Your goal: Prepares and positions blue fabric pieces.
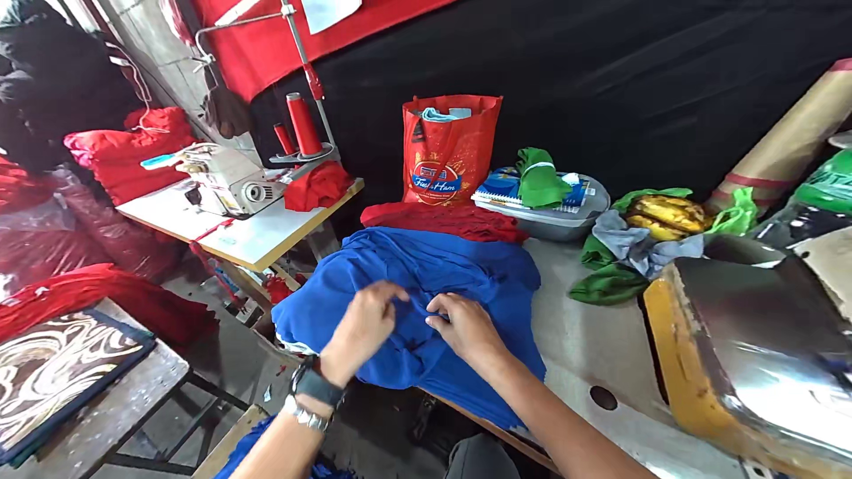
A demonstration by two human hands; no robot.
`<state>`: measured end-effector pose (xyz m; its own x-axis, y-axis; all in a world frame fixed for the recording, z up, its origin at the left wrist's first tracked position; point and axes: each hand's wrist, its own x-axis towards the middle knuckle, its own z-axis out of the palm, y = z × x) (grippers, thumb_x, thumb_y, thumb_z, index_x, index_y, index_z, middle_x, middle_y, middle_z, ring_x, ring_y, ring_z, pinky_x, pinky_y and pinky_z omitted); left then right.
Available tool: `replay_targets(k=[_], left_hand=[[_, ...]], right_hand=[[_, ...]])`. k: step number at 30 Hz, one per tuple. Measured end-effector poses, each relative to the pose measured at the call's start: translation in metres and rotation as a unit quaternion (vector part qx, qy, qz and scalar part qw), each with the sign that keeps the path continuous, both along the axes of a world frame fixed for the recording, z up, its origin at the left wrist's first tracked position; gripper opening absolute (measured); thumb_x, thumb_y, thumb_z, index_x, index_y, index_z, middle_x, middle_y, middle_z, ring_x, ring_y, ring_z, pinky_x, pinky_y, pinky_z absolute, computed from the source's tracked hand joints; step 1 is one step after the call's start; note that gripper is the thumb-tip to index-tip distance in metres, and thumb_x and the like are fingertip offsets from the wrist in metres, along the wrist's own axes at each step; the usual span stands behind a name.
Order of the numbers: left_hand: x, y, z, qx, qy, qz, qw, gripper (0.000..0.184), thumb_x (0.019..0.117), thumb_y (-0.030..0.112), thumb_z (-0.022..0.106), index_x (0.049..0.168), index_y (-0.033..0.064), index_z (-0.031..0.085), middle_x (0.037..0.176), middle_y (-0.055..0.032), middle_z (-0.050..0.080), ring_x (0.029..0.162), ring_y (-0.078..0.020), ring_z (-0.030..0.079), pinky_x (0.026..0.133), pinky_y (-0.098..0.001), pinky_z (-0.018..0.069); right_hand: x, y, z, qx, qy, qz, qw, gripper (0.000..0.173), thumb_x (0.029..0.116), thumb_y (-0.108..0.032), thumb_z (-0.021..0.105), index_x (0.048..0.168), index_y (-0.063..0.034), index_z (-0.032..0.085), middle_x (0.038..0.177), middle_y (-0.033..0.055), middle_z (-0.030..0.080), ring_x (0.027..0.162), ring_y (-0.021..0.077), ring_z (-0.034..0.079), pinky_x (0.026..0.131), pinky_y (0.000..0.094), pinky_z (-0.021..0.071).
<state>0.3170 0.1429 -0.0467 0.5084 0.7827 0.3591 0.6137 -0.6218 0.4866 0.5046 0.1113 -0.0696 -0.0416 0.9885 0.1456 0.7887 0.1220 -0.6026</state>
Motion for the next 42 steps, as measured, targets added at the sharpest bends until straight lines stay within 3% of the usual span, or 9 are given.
replay_targets(k=[3,6,13,19,26,30,33,38,42], left_hand=[[0.000,0.041,0.002,0.059,0.072,-0.006,0.996,0.050,0.0854,-0.017,0.058,0.132,0.0004,0.065,0.143,-0.0199,0.058,0.124,-0.0435,0.059,0.101,-0.0616,0.0461],[-0.014,0.091,-0.022,0.133,0.131,-0.025,0.982,0.036,0.0871,-0.011,0.060,0.114,0.0072,0.076,0.131,-0.0158,0.066,0.119,-0.0445,0.059,0.093,-0.0675,0.0443],[-0.088,0.105,0.005,0.148,0.059,0.078,0.984,0.015,0.0959,0.005,0.065,0.104,0.0013,0.077,0.115,-0.0199,0.071,0.114,-0.0447,0.062,0.097,-0.0695,0.0417],[-0.141,0.062,0.039,0.151,0.140,0.133,0.970,0.012,0.0930,-0.001,0.066,0.101,-0.0022,0.074,0.114,-0.0231,0.069,0.112,-0.0479,0.061,0.096,-0.0735,0.0393],[-0.165,0.004,0.084,0.061,0.339,0.336,0.876,0.005,0.0904,0.004,0.071,0.090,-0.0005,0.075,0.098,-0.0257,0.070,0.104,-0.0520,0.063,0.096,-0.0781,0.0347],[-0.173,0.013,0.082,0.098,0.202,0.182,0.957,0.013,0.0913,-0.006,0.066,0.101,-0.0034,0.075,0.108,-0.0255,0.070,0.103,-0.0478,0.066,0.091,-0.0733,0.0442],[-0.169,0.018,0.069,-0.025,-0.001,0.117,0.993,0.022,0.1042,0.003,0.051,0.119,-0.0001,0.066,0.129,-0.0135,0.065,0.114,-0.0254,0.064,0.099,-0.0513,0.0494],[-0.163,0.001,0.064,0.021,-0.376,0.102,0.921,0.018,0.1059,0.016,0.042,0.105,0.0193,0.059,0.095,0.0130,0.067,0.088,0.0016,0.065,0.084,-0.0226,0.0562],[-0.177,-0.023,0.101,0.109,-0.453,0.109,0.878,0.015,0.1086,0.018,0.042,0.114,0.0231,0.055,0.097,0.0152,0.064,0.090,0.0005,0.064,0.086,-0.0248,0.0557]], right_hand=[[-0.013,-0.007,-0.021,0.215,-0.011,0.073,0.974,0.008,0.0928,-0.008,0.071,0.098,-0.0051,0.077,0.095,0.0127,0.071,0.096,0.0310,0.069,0.090,0.0522,0.0547],[-0.031,-0.013,-0.025,0.340,-0.014,0.117,0.933,0.011,0.0942,-0.014,0.067,0.090,-0.0116,0.077,0.090,0.0031,0.072,0.089,0.0207,0.069,0.082,0.0387,0.0566],[-0.025,-0.014,0.008,-0.055,0.066,0.026,0.996,0.050,0.0990,-0.006,0.064,0.147,-0.0031,0.051,0.128,0.0197,0.062,0.112,0.0308,0.064,0.101,0.0448,0.0506],[-0.050,-0.017,-0.002,0.157,0.125,0.088,0.976,0.014,0.0909,-0.014,0.075,0.097,-0.0022,0.074,0.097,0.0133,0.066,0.093,0.0261,0.066,0.084,0.0427,0.0569],[-0.101,-0.036,0.013,-0.017,0.181,0.313,0.932,0.025,0.1003,-0.011,0.062,0.116,0.0090,0.065,0.123,0.0243,0.064,0.118,0.0300,0.062,0.104,0.0395,0.0467],[-0.083,-0.002,0.001,0.124,0.057,0.219,0.966,0.034,0.1015,-0.028,0.064,0.123,-0.0024,0.069,0.134,0.0146,0.064,0.128,0.0287,0.059,0.111,0.0491,0.0437],[-0.037,0.036,-0.015,0.120,-0.092,0.080,0.985,0.050,0.1016,-0.043,0.060,0.142,-0.0121,0.062,0.154,0.0180,0.048,0.146,0.0393,0.039,0.118,0.0683,0.0225],[-0.003,0.056,-0.024,-0.052,-0.183,-0.005,0.982,0.074,0.0997,-0.067,0.044,0.158,-0.0222,0.042,0.167,0.0147,0.027,0.155,0.0380,0.018,0.120,0.0691,0.0060],[-0.006,0.055,-0.024,-0.051,-0.191,-0.012,0.980,0.075,0.0985,-0.069,0.045,0.158,-0.0238,0.042,0.167,0.0122,0.027,0.156,0.0358,0.017,0.121,0.0670,0.0063]])
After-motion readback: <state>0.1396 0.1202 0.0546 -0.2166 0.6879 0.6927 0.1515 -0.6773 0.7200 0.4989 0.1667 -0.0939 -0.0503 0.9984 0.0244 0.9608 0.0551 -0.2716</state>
